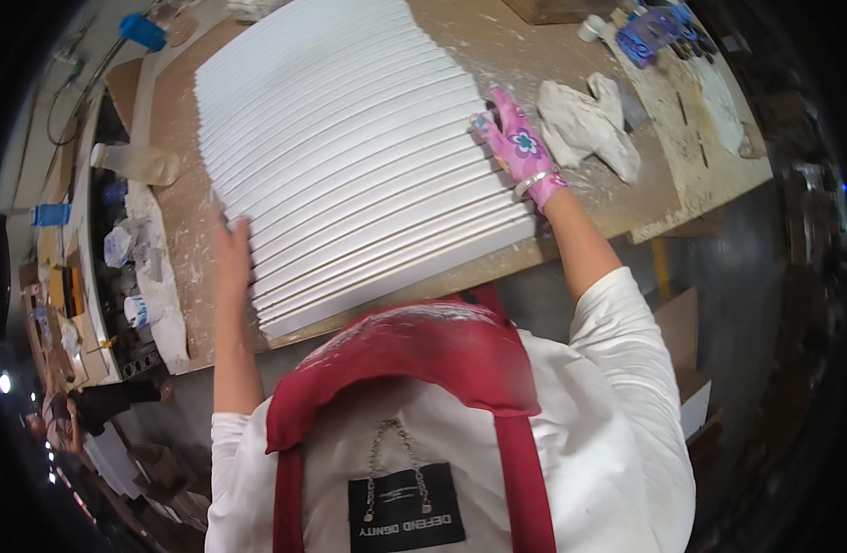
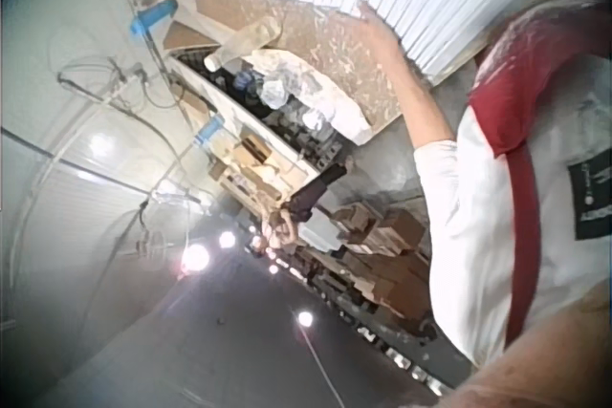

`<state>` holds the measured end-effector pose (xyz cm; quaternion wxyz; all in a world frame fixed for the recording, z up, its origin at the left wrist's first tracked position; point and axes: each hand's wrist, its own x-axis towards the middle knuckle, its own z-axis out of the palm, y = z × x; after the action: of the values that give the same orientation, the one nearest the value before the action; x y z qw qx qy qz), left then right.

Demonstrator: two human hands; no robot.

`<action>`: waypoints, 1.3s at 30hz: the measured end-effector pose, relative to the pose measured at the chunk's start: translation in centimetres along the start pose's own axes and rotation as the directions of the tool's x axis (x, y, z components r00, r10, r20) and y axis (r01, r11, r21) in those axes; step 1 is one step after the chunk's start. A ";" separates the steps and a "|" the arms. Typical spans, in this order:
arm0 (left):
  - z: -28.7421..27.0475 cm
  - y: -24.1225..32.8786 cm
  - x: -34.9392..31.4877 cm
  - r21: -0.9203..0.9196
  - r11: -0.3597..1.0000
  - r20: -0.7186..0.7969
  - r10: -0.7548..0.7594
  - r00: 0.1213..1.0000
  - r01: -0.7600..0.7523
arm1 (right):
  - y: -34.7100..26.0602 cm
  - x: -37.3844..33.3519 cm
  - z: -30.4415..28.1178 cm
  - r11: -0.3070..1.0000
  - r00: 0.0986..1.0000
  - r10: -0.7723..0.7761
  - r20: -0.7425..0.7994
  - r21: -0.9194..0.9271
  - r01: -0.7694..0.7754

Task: The person cleans a set of white window blinds using a cloth and liquid from a bottle, wiping each individual slat across its length.

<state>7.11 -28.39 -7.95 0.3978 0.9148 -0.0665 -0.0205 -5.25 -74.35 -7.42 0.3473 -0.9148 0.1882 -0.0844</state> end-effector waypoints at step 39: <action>-2.8 -0.2 8.6 -0.641 0.749 -0.076 -0.278 0.958 0.167 | 2.6 5.8 -3.2 0.724 0.969 0.236 0.072 0.652 -0.225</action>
<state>15.94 -27.41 -6.01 0.6787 0.7291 0.0874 -0.0123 -1.61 -80.38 -6.64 0.6514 -0.7039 0.2617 -0.1085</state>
